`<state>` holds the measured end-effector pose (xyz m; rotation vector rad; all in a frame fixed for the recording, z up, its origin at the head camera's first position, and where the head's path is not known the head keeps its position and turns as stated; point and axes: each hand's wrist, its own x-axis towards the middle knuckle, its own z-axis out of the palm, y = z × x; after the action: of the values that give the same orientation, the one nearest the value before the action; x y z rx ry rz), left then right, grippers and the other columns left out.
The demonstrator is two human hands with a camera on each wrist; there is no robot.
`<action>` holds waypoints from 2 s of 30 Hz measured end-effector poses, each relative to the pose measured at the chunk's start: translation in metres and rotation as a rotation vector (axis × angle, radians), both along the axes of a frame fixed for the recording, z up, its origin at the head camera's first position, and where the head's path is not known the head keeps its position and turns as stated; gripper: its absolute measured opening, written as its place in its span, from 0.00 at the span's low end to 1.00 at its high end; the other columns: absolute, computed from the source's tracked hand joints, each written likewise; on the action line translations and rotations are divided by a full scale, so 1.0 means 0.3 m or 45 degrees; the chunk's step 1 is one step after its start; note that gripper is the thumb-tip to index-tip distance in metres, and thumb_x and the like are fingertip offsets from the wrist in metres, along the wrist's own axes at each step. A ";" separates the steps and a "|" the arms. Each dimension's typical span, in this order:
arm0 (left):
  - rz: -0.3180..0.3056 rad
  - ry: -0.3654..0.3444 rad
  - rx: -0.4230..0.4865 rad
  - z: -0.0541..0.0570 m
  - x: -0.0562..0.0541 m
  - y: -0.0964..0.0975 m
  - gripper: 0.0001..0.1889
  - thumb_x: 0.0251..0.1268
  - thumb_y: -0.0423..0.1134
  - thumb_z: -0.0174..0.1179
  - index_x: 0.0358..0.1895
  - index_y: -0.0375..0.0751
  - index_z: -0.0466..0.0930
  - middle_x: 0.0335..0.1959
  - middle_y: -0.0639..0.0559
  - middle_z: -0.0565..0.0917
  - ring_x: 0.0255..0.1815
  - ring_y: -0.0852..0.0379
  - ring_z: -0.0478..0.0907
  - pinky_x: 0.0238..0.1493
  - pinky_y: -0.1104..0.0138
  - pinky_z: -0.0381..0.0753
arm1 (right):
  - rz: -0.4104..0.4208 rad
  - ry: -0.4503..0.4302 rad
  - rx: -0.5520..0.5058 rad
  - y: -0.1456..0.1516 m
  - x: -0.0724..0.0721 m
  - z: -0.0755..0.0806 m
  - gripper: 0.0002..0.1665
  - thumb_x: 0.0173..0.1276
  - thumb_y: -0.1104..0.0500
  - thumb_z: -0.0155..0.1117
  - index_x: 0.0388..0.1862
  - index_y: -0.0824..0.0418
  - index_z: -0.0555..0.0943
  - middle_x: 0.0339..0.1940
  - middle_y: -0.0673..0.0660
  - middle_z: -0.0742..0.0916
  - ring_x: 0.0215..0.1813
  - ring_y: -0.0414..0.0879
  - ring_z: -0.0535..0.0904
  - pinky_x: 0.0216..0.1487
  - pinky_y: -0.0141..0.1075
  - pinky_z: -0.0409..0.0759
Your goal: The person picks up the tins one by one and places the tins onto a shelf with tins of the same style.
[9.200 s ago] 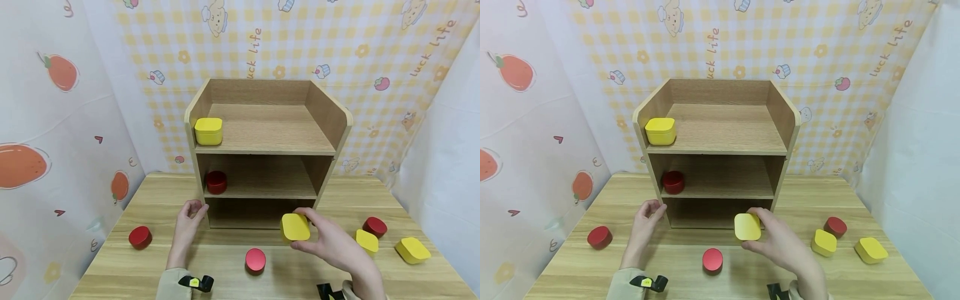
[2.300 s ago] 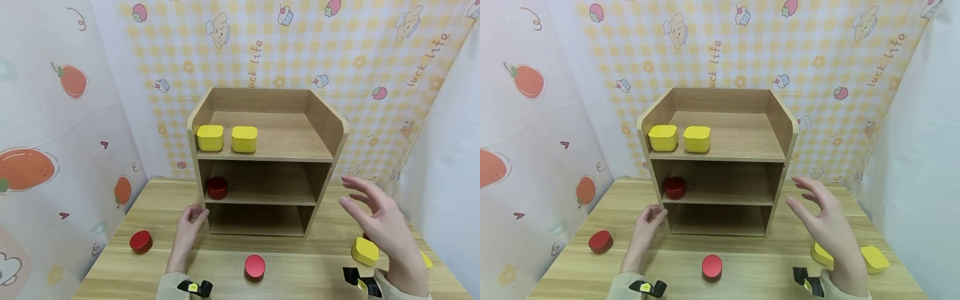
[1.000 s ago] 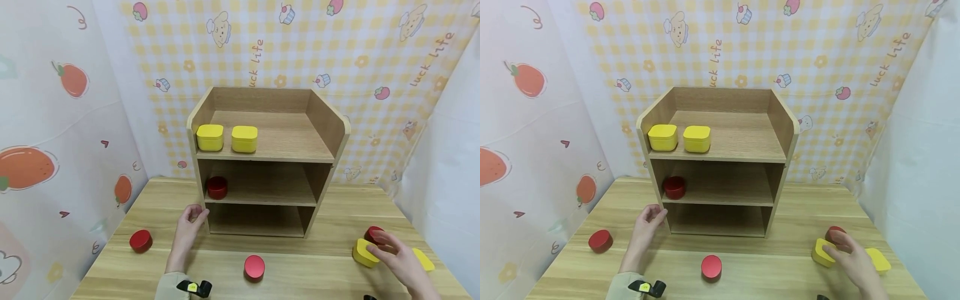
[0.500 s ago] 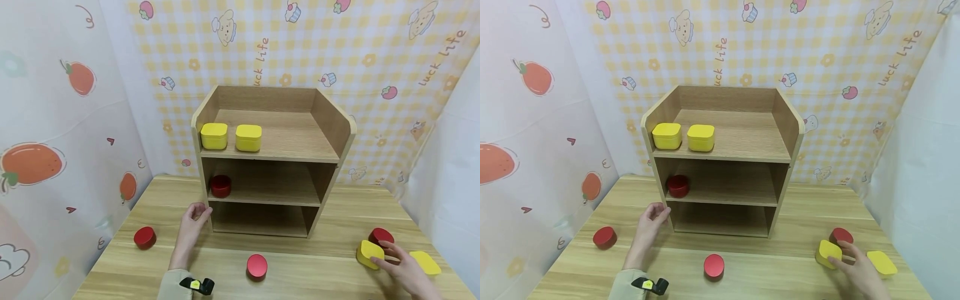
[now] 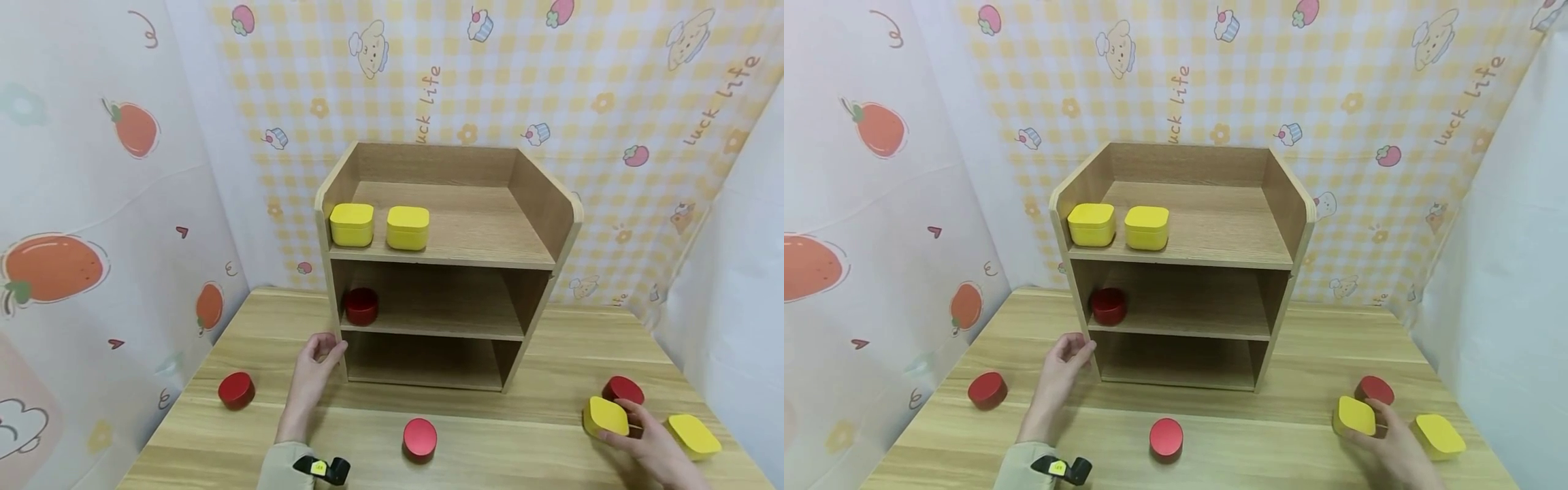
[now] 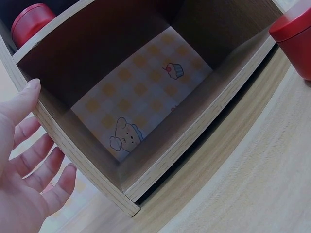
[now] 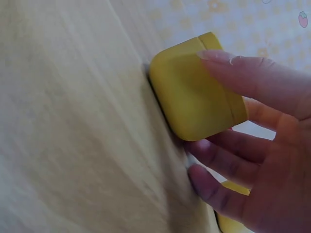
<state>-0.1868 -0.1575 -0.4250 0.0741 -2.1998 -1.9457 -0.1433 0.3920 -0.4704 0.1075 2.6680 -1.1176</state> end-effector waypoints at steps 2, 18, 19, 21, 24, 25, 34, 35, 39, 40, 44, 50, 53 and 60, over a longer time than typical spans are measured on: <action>-0.001 0.008 0.005 -0.006 -0.001 -0.002 0.16 0.66 0.39 0.65 0.48 0.31 0.73 0.43 0.46 0.78 0.47 0.56 0.74 0.42 0.70 0.77 | -0.007 -0.018 0.007 -0.003 -0.001 -0.002 0.51 0.70 0.48 0.63 0.70 0.80 0.48 0.64 0.83 0.65 0.58 0.69 0.71 0.49 0.45 0.78; -0.004 -0.017 0.014 -0.015 -0.008 -0.005 0.14 0.67 0.36 0.63 0.48 0.32 0.74 0.44 0.44 0.78 0.48 0.53 0.74 0.45 0.71 0.77 | -0.067 -0.068 -0.059 -0.010 -0.001 -0.008 0.50 0.69 0.45 0.64 0.69 0.78 0.50 0.63 0.83 0.66 0.61 0.74 0.68 0.51 0.52 0.78; -0.005 -0.015 0.015 -0.015 -0.009 -0.004 0.14 0.67 0.36 0.63 0.48 0.32 0.74 0.44 0.44 0.78 0.48 0.53 0.74 0.45 0.71 0.77 | -0.069 -0.070 -0.058 -0.009 -0.001 -0.008 0.51 0.69 0.45 0.64 0.69 0.78 0.50 0.63 0.83 0.65 0.60 0.74 0.68 0.51 0.53 0.78; -0.007 -0.014 0.020 -0.015 -0.009 -0.004 0.14 0.67 0.37 0.64 0.48 0.32 0.74 0.44 0.44 0.77 0.48 0.53 0.74 0.45 0.71 0.77 | -0.073 -0.074 -0.048 -0.008 -0.004 -0.007 0.52 0.68 0.44 0.64 0.69 0.79 0.50 0.63 0.83 0.65 0.60 0.74 0.68 0.50 0.53 0.78; -0.015 -0.011 0.023 -0.015 -0.009 -0.005 0.15 0.67 0.38 0.64 0.49 0.32 0.73 0.44 0.44 0.77 0.48 0.54 0.74 0.46 0.71 0.76 | -0.076 -0.080 -0.033 -0.009 -0.007 -0.005 0.53 0.68 0.43 0.64 0.68 0.79 0.51 0.63 0.83 0.66 0.60 0.74 0.69 0.50 0.53 0.78; -0.016 -0.011 0.024 -0.014 -0.008 -0.005 0.15 0.67 0.38 0.64 0.49 0.32 0.73 0.44 0.44 0.77 0.48 0.54 0.74 0.46 0.71 0.76 | -0.076 -0.080 -0.026 -0.009 -0.008 -0.004 0.53 0.68 0.42 0.64 0.68 0.80 0.51 0.62 0.83 0.67 0.60 0.74 0.69 0.49 0.53 0.78; -0.020 -0.014 0.011 -0.009 -0.003 -0.006 0.16 0.67 0.39 0.64 0.49 0.32 0.74 0.45 0.44 0.77 0.49 0.53 0.73 0.47 0.71 0.75 | -0.087 -0.052 -0.035 -0.018 -0.008 0.011 0.53 0.67 0.43 0.65 0.68 0.81 0.51 0.61 0.82 0.68 0.58 0.72 0.71 0.48 0.50 0.80; -0.021 -0.015 0.011 -0.008 -0.002 -0.005 0.16 0.67 0.39 0.64 0.49 0.32 0.73 0.45 0.44 0.77 0.49 0.52 0.73 0.47 0.71 0.75 | -0.090 -0.050 -0.038 -0.021 -0.008 0.015 0.54 0.67 0.43 0.65 0.68 0.81 0.51 0.61 0.82 0.68 0.58 0.71 0.71 0.47 0.49 0.80; -0.021 -0.018 0.015 -0.007 -0.002 -0.004 0.15 0.67 0.39 0.63 0.49 0.32 0.73 0.45 0.44 0.77 0.50 0.52 0.73 0.47 0.71 0.75 | -0.108 -0.032 -0.058 -0.029 -0.005 0.030 0.52 0.66 0.44 0.67 0.68 0.79 0.53 0.60 0.80 0.70 0.57 0.69 0.73 0.45 0.44 0.81; -0.021 -0.017 0.013 -0.007 -0.002 -0.004 0.15 0.67 0.39 0.63 0.49 0.32 0.73 0.45 0.44 0.77 0.50 0.52 0.73 0.47 0.71 0.75 | -0.110 -0.031 -0.060 -0.031 -0.004 0.034 0.51 0.66 0.44 0.67 0.68 0.78 0.54 0.60 0.79 0.70 0.57 0.68 0.73 0.45 0.44 0.81; -0.019 -0.011 0.005 -0.011 -0.004 -0.005 0.15 0.67 0.38 0.63 0.49 0.32 0.73 0.45 0.44 0.77 0.50 0.52 0.73 0.47 0.72 0.75 | -0.109 -0.024 -0.070 -0.040 -0.001 0.053 0.50 0.66 0.45 0.67 0.67 0.77 0.54 0.60 0.79 0.70 0.57 0.68 0.73 0.44 0.44 0.81; -0.021 0.001 0.004 -0.013 -0.003 -0.006 0.16 0.67 0.39 0.64 0.49 0.32 0.73 0.45 0.45 0.77 0.49 0.54 0.74 0.46 0.71 0.76 | -0.098 0.017 -0.064 -0.055 0.007 0.078 0.49 0.67 0.46 0.66 0.69 0.76 0.54 0.59 0.74 0.73 0.55 0.63 0.75 0.41 0.39 0.80; -0.025 0.021 0.000 -0.016 -0.004 -0.006 0.17 0.66 0.40 0.65 0.49 0.31 0.73 0.45 0.45 0.77 0.48 0.55 0.74 0.44 0.71 0.76 | -0.096 0.060 -0.035 -0.065 0.009 0.092 0.48 0.67 0.47 0.67 0.69 0.76 0.55 0.57 0.71 0.75 0.53 0.59 0.76 0.40 0.37 0.79; -0.009 0.009 0.007 -0.017 -0.009 -0.003 0.14 0.67 0.37 0.64 0.48 0.31 0.73 0.43 0.45 0.77 0.47 0.56 0.74 0.44 0.71 0.77 | -0.104 0.080 0.037 -0.086 0.013 0.132 0.48 0.66 0.44 0.68 0.69 0.73 0.57 0.49 0.62 0.80 0.47 0.50 0.75 0.39 0.38 0.75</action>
<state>-0.1896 -0.1583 -0.4302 0.0601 -2.1931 -1.9532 -0.1395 0.3663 -0.4309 0.1909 2.7585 -1.1243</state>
